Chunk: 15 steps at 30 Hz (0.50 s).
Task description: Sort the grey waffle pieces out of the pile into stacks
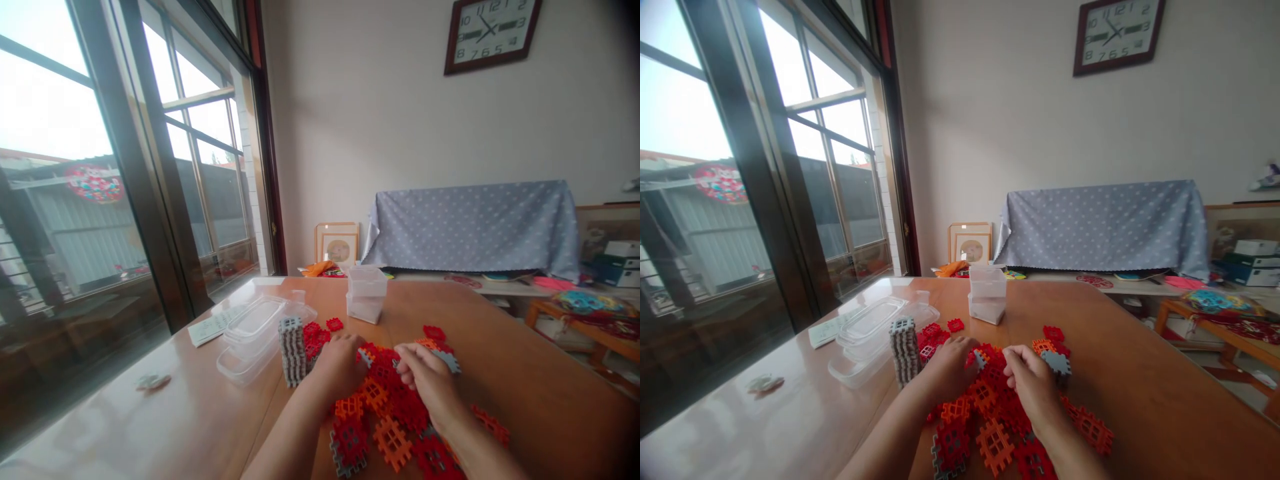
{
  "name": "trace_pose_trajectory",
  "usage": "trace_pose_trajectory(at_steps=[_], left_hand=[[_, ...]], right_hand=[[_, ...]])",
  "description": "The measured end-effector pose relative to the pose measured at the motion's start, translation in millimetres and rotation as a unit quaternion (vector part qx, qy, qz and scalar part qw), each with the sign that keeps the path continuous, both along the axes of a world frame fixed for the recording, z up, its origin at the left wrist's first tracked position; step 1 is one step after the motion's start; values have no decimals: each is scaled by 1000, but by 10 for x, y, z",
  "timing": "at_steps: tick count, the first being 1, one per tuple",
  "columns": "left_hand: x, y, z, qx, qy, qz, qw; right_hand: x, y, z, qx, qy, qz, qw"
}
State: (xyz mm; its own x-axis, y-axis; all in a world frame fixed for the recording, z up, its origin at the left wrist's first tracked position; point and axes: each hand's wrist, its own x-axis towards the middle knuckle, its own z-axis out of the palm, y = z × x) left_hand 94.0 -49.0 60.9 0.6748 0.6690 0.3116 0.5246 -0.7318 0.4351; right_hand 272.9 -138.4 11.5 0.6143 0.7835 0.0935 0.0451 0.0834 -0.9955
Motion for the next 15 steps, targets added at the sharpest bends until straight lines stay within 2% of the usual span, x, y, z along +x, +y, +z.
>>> trace_pose_trajectory(at_steps=[3, 7, 11, 15], left_hand=[[176, 20, -164, 17, 77, 38, 996], [264, 77, -311, 46, 120, 58, 990], [275, 141, -360, 57, 155, 44, 985], [278, 190, -390, 70, 129, 49, 988]], right_hand=[[-56, 8, -18, 4, -38, 21, 999], [-109, 30, -39, 14, -87, 50, 995], [-105, 47, -51, 16, -125, 54, 991], [-91, 41, -48, 15, -121, 50, 991]])
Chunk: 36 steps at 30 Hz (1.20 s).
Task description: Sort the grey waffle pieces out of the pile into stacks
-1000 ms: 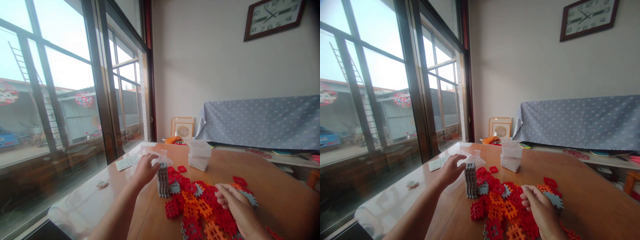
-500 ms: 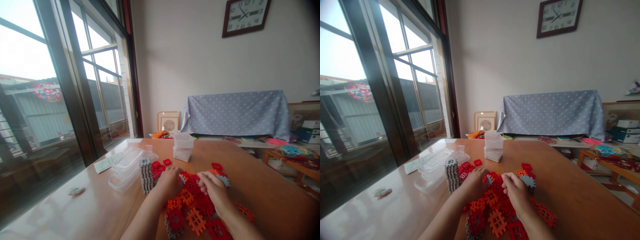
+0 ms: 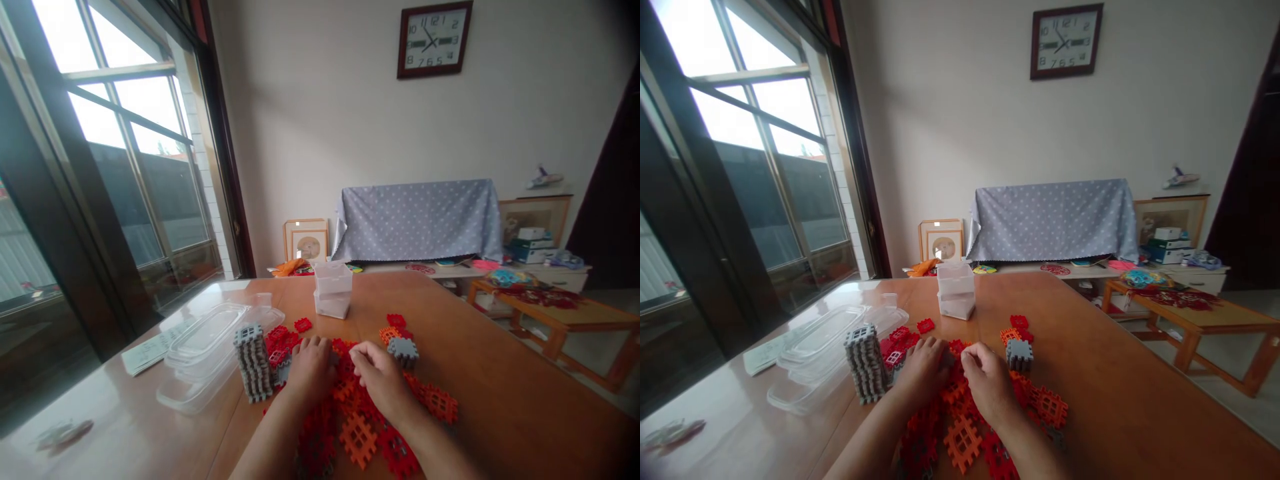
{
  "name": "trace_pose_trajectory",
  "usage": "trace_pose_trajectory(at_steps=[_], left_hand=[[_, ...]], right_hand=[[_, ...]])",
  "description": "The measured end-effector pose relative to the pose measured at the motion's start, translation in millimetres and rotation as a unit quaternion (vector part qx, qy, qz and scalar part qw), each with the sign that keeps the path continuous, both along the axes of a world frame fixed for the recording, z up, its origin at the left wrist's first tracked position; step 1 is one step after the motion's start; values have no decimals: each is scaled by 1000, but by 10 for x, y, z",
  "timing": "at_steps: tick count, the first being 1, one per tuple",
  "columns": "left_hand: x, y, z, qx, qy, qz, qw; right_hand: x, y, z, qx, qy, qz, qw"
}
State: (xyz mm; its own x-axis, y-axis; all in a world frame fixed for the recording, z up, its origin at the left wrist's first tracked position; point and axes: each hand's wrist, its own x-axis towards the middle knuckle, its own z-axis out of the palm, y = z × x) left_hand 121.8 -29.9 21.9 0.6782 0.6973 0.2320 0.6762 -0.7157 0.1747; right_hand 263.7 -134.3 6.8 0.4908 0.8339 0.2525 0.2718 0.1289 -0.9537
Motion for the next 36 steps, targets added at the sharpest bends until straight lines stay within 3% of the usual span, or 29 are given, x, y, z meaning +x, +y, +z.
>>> trace_pose_trajectory(at_steps=[6, 9, 13, 16, 19, 23, 32, 36], left_hand=[[-21, 34, -12, 28, -67, 6, 997], [-46, 23, 28, 34, -112, -1, 993], [-84, 10, 74, 28, -203, -21, 979], [-87, 26, 60, 6, -295, -51, 954], [-54, 56, -5, -49, -389, -69, 917], [10, 80, -112, -145, -460, -64, 874], [70, 9, -121, -266, -508, -73, 816], [88, -31, -76, -340, -529, -78, 774]], right_hand=[[6, -14, 53, 1, 33, -4, 999], [113, -59, 143, 11, 46, -46, 998], [550, -207, 259, 17, 72, -169, 983], [942, -339, 270, -49, 10, -233, 971], [1144, -417, 239, -150, -65, -214, 963], [1111, -422, 238, -251, -158, -152, 943], [1059, -382, 266, -281, -215, -149, 923], [1103, -394, 274, -277, -258, -193, 905]])
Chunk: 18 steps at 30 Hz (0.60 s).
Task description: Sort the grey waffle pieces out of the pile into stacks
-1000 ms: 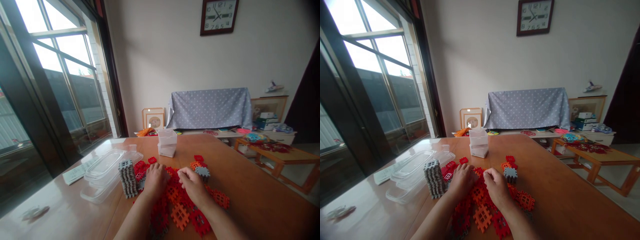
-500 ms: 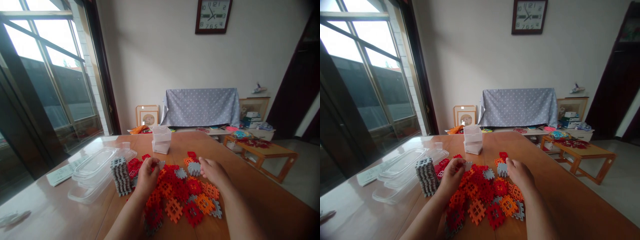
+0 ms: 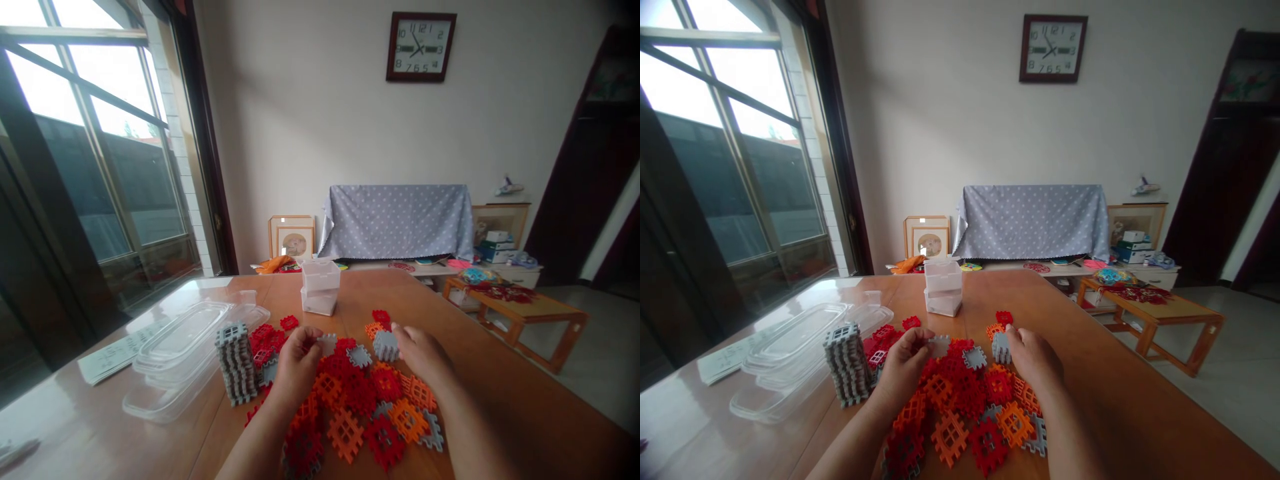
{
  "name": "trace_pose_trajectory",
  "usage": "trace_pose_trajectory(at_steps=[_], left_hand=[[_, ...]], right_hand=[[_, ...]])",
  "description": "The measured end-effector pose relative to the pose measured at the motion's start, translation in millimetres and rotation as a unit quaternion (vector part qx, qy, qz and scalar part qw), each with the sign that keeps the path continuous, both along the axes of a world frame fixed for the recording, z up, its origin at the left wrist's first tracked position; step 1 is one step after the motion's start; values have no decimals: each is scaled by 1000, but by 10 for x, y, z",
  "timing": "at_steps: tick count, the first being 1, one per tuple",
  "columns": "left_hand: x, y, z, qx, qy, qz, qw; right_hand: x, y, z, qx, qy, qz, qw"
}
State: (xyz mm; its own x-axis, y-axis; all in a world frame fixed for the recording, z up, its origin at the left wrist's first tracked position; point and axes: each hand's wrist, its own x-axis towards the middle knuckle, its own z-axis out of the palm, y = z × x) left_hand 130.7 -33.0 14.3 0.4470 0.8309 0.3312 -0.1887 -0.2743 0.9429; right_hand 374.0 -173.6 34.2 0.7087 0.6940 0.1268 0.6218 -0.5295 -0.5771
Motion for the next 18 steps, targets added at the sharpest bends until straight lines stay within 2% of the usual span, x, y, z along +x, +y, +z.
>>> trace_pose_trajectory(at_steps=[3, 9, 11, 13, 16, 18], left_hand=[[-9, -32, 47, -59, -28, -25, 998], [-42, -92, 118, -158, -54, -61, 984], [-43, -103, 122, -185, -63, -67, 978], [-41, -113, 120, -211, -72, -73, 972], [-34, -137, 116, -246, -83, -91, 962], [-28, -159, 113, -261, -85, -104, 956]], right_hand=[[35, 4, -38, 19, -26, -35, 999], [117, 75, -226, 69, -10, -2, 998], [124, 99, -240, 93, -18, -6, 995], [72, 116, -209, 151, -15, 6, 988], [-165, 113, -119, 237, 8, 105, 966], [-400, 93, -62, 229, -5, 197, 953]])
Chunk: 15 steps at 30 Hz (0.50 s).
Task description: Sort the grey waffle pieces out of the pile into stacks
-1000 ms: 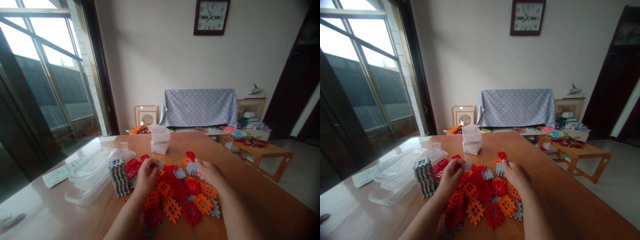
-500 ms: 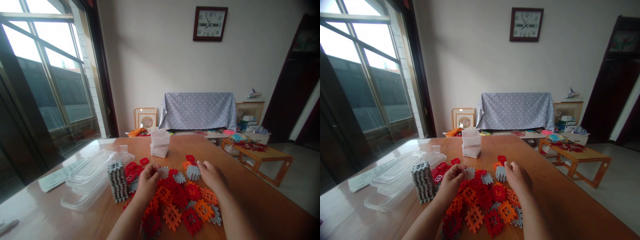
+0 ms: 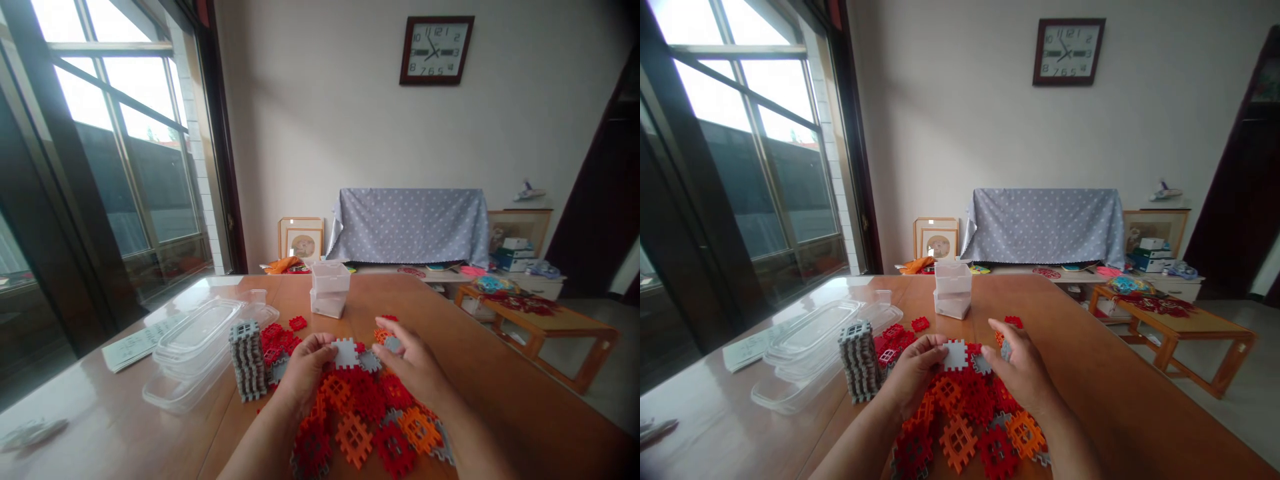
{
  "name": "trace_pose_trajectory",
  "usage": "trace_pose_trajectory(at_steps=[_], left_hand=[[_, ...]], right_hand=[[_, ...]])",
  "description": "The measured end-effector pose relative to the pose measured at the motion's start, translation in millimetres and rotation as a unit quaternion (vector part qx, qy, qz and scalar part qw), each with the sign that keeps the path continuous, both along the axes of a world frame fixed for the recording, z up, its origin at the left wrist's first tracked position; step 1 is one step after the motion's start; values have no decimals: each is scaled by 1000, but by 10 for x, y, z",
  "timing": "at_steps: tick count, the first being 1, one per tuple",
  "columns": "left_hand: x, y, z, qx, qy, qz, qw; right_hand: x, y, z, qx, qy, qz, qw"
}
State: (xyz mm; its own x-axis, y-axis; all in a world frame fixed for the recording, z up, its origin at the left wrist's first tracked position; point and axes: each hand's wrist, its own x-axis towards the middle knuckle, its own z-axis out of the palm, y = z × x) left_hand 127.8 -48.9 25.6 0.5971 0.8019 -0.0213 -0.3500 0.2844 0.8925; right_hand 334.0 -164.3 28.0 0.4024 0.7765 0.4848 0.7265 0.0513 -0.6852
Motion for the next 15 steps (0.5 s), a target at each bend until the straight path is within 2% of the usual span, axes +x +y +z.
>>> trace_pose_trajectory(at_steps=[3, 7, 11, 15], left_hand=[[12, -31, -12, -4, 1, -11, 1000], [33, -61, -29, -8, 7, -13, 1000], [36, -89, -1, 0, 17, -10, 1000], [4, -98, 55, 34, 48, 22, 998]], right_hand=[[-328, -27, 42, -7, -46, 82, 996], [-523, -2, 29, -16, -60, 115, 991], [-464, 53, -2, -10, -43, 117, 992], [-293, 64, 3, -3, 12, 81, 997]])
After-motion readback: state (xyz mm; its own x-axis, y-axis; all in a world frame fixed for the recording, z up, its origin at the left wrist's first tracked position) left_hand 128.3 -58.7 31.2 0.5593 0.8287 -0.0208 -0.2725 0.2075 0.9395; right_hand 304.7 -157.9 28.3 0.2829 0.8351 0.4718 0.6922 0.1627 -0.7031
